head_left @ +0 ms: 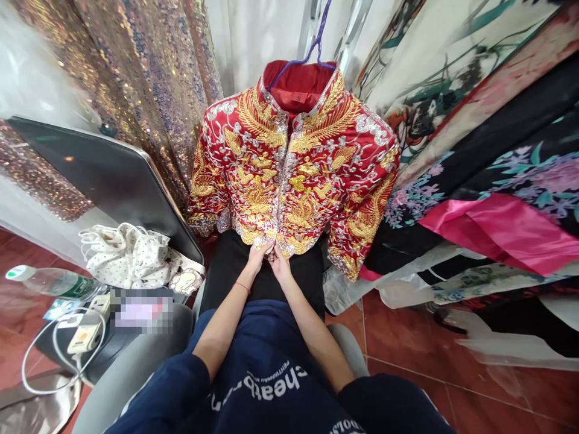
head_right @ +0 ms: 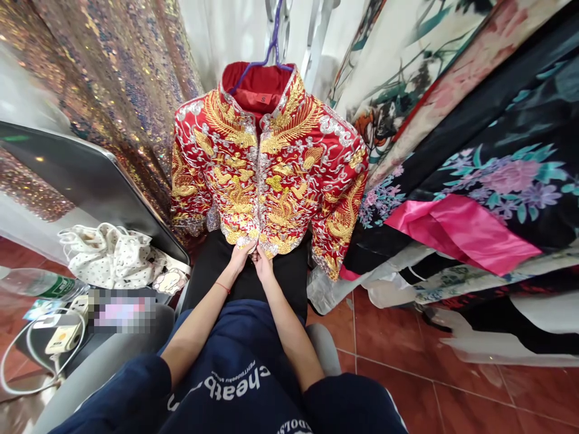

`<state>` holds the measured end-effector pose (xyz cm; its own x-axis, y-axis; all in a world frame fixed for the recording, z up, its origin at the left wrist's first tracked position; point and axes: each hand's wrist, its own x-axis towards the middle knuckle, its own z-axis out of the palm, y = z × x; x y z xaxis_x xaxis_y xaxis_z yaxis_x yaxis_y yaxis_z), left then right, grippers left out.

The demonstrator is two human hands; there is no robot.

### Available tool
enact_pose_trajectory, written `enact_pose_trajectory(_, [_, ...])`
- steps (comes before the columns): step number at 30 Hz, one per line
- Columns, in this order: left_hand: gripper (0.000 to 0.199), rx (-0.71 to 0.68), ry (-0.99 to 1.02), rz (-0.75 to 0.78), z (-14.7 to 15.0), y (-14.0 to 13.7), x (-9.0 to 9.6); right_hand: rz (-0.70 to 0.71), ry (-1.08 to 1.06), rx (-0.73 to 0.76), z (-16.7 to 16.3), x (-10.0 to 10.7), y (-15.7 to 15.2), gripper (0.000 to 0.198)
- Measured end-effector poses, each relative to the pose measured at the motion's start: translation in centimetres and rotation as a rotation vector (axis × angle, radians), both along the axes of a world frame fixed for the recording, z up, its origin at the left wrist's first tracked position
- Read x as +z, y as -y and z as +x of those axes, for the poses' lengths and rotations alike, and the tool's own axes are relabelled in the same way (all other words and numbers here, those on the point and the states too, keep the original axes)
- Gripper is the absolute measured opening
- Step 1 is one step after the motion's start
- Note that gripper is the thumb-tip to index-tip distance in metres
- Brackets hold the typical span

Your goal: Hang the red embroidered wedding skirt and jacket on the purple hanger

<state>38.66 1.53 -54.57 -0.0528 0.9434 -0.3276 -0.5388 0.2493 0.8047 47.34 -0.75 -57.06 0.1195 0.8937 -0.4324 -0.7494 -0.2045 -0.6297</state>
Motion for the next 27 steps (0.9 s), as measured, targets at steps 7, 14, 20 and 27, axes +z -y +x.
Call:
enact_pose_trajectory(7, [0.062,0.014,-0.027,0.016,0.0,0.3,-0.3,0.035,-0.004,-0.056,0.0,1.1,0.1,0.033])
enact_pose_trajectory(14, [0.059,-0.02,0.005,0.008,-0.1,0.3,-0.3,0.05,-0.012,-0.042,0.1,1.3,0.0,0.035])
enact_pose_trajectory(20, [0.06,-0.008,0.016,0.011,-0.1,0.3,0.3,0.036,-0.015,-0.026,0.0,1.3,0.1,0.034])
enact_pose_trajectory(27, [0.06,-0.028,0.003,0.015,-0.1,0.3,0.2,0.022,-0.009,-0.015,0.0,1.4,0.1,0.028])
